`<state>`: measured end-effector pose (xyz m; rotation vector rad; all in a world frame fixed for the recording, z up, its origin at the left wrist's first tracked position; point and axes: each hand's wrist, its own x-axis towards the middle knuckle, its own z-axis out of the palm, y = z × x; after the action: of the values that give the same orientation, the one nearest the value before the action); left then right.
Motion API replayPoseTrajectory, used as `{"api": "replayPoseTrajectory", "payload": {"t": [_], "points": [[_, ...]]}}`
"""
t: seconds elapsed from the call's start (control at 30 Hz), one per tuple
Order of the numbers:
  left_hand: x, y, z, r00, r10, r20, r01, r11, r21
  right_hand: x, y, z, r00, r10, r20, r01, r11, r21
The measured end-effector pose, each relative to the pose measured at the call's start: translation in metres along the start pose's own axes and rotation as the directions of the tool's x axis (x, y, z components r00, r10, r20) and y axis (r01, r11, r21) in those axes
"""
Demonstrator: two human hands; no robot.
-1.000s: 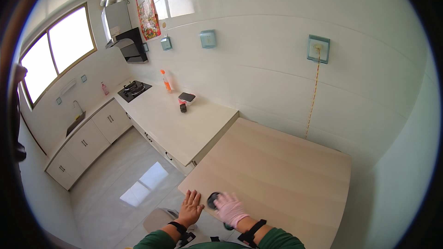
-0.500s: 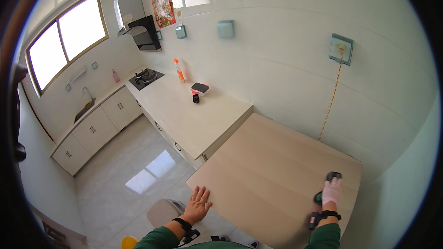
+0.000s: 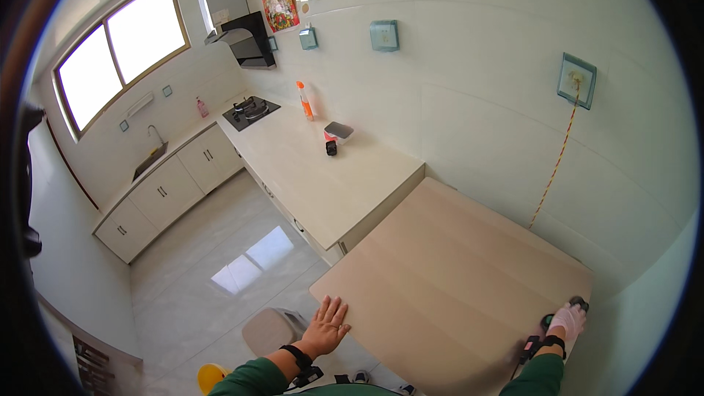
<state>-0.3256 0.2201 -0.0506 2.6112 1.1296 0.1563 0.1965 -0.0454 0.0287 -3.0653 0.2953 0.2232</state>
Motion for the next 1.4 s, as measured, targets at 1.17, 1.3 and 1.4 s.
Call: {"api": "replayPoseTrajectory", "payload": {"t": [1.17, 1.3, 1.4], "points": [[0.003, 0.0, 0.001, 0.999, -0.033, -0.006, 0.033, 0.999, -0.023, -0.244, -0.122, 0.115, 0.18, -0.951, -0.25, 0.984, 0.171, 0.056], [0.002, -0.001, 0.002, 0.999, -0.02, -0.045, 0.017, 0.998, -0.059, -0.145, -0.069, 0.108, 0.438, -0.854, -0.281, 0.89, 0.456, 0.002], [0.001, -0.001, 0.004, 0.997, -0.015, -0.072, 0.01, 0.997, -0.078, -0.088, -0.017, 0.099, 0.67, -0.684, -0.289, 0.718, 0.696, 0.018]]}}
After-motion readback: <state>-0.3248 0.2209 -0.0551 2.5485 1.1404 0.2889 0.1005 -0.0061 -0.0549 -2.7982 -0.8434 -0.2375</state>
